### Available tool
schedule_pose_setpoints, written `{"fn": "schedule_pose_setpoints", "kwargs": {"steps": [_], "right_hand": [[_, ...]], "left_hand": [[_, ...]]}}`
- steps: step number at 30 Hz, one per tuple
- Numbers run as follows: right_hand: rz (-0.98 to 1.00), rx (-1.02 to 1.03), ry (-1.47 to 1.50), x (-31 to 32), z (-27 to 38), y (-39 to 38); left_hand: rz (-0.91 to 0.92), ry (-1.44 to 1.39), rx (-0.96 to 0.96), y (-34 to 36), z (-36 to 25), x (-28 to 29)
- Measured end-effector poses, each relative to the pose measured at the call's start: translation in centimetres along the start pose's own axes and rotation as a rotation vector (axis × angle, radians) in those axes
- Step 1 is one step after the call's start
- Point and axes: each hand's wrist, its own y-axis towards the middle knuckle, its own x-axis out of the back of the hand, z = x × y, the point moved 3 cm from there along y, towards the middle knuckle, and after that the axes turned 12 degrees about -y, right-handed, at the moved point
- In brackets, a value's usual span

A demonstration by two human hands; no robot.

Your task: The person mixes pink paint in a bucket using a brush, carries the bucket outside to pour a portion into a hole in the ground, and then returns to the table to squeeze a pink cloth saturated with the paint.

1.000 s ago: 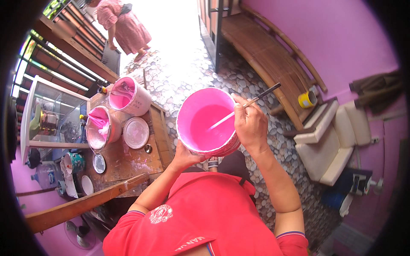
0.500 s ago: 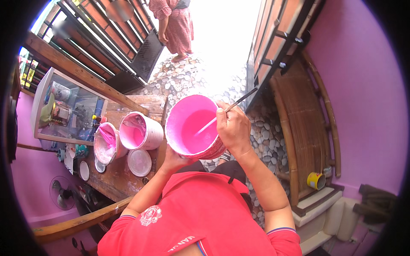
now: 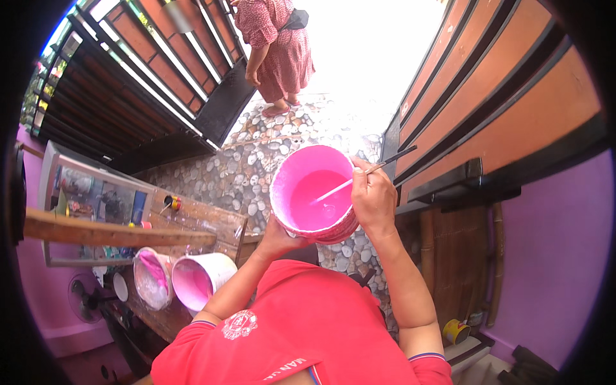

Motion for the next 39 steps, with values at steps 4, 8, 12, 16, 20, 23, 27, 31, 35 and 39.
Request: {"fn": "schedule_pose_setpoints", "kwargs": {"steps": [4, 8, 12, 16, 20, 23, 27, 31, 35, 39], "right_hand": [[-0.028, -0.097, -0.057, -1.8, -0.9, 8.5], [-0.062, -0.134, -0.098, -3.2, -1.9, 16.5], [-0.100, -0.155, -0.045, -4.4, -3.0, 25.0], [-0.071, -0.260, -0.041, -5.7, -4.9, 33.9], [-0.084, -0.244, -0.055, -7.6, -7.6, 43.3], [-0.036, -0.297, -0.074, -8.3, -8.8, 50.3], [-0.083, -0.230, -0.082, -9.0, -10.9, 59.6], [-0.112, -0.289, -0.063, -7.1, -12.6, 67.3], [-0.181, -0.278, -0.015, -5.4, -14.6, 73.2], [-0.198, -0.319, -0.022, -3.8, -16.8, 77.4]], "left_hand": [[-0.022, 0.078, -0.074, 9.6, 0.2, 1.2], [0.014, 0.155, -0.082, 18.7, -1.1, 2.1], [0.069, 0.155, 0.037, 28.5, -1.3, 3.5], [0.075, 0.116, -0.017, 37.7, -1.0, 3.3], [0.039, 0.231, -0.095, 47.4, 0.6, 3.9], [0.035, 0.167, -0.069, 54.5, 0.7, 3.8], [0.040, 0.286, -0.113, 63.8, 1.9, 3.9], [0.059, 0.254, -0.027, 72.1, 1.0, 1.2], [0.137, 0.304, -0.130, 79.5, -1.0, -1.2], [0.174, 0.277, -0.159, 85.0, 0.6, -2.9]]}}
